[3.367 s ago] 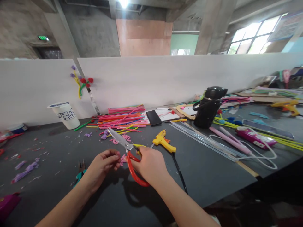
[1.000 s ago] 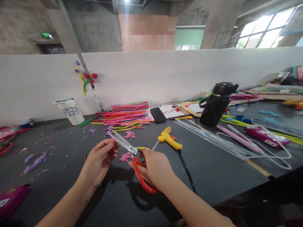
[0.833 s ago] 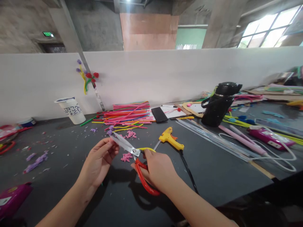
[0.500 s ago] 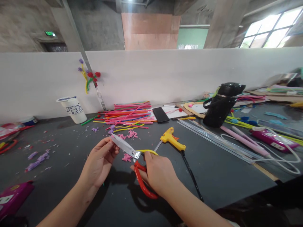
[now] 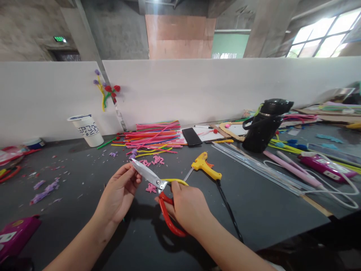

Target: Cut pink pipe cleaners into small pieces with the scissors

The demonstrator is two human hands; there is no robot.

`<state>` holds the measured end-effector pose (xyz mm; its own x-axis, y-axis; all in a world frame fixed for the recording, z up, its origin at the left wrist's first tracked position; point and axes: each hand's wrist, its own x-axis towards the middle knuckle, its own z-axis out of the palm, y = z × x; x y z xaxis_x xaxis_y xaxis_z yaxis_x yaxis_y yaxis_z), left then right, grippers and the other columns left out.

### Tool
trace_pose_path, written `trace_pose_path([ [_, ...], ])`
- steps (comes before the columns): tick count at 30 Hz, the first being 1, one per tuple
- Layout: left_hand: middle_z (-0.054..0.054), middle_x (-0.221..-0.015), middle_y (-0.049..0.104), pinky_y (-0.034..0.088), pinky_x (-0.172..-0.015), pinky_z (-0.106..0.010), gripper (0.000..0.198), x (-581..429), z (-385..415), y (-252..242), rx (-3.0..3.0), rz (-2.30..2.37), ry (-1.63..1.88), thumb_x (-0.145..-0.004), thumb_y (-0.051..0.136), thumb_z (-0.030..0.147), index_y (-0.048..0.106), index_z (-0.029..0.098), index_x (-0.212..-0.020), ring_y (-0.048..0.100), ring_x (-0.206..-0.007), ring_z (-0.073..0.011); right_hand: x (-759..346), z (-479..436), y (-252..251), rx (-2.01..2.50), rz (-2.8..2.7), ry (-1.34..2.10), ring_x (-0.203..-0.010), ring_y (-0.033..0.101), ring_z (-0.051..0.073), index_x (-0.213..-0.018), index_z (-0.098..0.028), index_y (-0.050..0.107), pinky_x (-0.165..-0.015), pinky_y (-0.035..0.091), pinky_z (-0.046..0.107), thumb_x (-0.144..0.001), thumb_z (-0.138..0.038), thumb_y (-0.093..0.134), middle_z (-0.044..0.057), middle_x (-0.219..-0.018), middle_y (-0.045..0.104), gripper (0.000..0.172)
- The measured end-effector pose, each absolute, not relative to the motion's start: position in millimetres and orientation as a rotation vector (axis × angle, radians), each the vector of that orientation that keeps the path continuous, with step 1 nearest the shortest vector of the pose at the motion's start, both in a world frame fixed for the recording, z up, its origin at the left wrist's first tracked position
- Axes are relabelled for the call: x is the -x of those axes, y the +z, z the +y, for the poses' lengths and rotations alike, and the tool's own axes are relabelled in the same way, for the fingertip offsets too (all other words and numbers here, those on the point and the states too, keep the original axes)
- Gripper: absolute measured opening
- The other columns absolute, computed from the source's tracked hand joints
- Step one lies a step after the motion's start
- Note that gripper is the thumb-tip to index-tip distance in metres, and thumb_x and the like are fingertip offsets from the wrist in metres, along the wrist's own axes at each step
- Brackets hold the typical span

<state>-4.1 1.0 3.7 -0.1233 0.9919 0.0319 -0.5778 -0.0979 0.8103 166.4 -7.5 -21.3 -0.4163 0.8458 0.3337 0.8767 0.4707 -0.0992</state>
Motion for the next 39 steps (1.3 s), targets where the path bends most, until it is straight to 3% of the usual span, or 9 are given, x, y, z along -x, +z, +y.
trace_pose_path([
  [23,0.003,-0.066,0.058,0.044,-0.054,-0.013,0.007,5.4,1.8,6.2,-0.741,0.822,1.592,-0.066,0.064,0.018,0.062,0.015,-0.072,0.053,-0.055,-0.0042,-164.6,-10.1,-15.7,1.488,-2.357,-0.099,-0.051,0.055,0.017,-0.072,-0.019,0.048,-0.047,0.024,0.025,-0.081,-0.05,0.035,0.003,-0.058,0.058,0.035],
  [27,0.001,-0.066,0.06,0.044,-0.054,-0.014,0.009,4.8,0.7,5.9,-0.762,0.858,1.561,-0.067,0.063,0.021,0.061,0.014,-0.072,0.053,-0.055,-0.0051,-165.4,-10.0,-13.8,1.555,-2.292,0.079,-0.051,0.055,0.016,-0.071,-0.02,0.047,-0.047,0.024,0.024,-0.079,-0.053,0.036,0.001,-0.058,0.059,0.036],
  [33,-0.001,-0.067,0.058,0.042,-0.051,-0.014,0.01,-0.2,-3.7,6.1,-0.811,0.794,1.355,-0.072,0.059,0.023,0.059,0.013,-0.073,0.051,-0.055,-0.0053,-165.9,-6.7,-12.0,1.626,-2.109,0.295,-0.052,0.053,0.015,-0.068,-0.021,0.043,-0.047,0.027,0.023,-0.077,-0.045,0.042,0.0,-0.056,0.056,0.025],
  [36,-0.002,-0.066,0.057,0.041,-0.051,-0.015,0.011,-2.9,-5.7,5.3,-0.852,0.783,1.223,-0.073,0.057,0.023,0.059,0.012,-0.071,0.05,-0.053,-0.0051,-164.5,-5.0,-10.2,1.508,-1.94,0.621,-0.044,0.045,0.011,-0.06,-0.021,0.037,-0.045,0.028,0.022,-0.075,-0.042,0.044,-0.005,-0.048,0.045,0.027],
  [39,-0.002,-0.065,0.057,0.04,-0.05,-0.016,0.012,-6.7,-8.2,3.4,-0.875,0.794,1.073,-0.072,0.059,0.023,0.059,0.012,-0.071,0.05,-0.051,-0.0056,-161.7,-4.0,-7.3,1.302,-1.656,1.042,-0.036,0.038,0.007,-0.063,-0.02,0.041,-0.042,0.032,0.02,-0.074,-0.039,0.047,-0.009,-0.043,0.038,0.022],
])
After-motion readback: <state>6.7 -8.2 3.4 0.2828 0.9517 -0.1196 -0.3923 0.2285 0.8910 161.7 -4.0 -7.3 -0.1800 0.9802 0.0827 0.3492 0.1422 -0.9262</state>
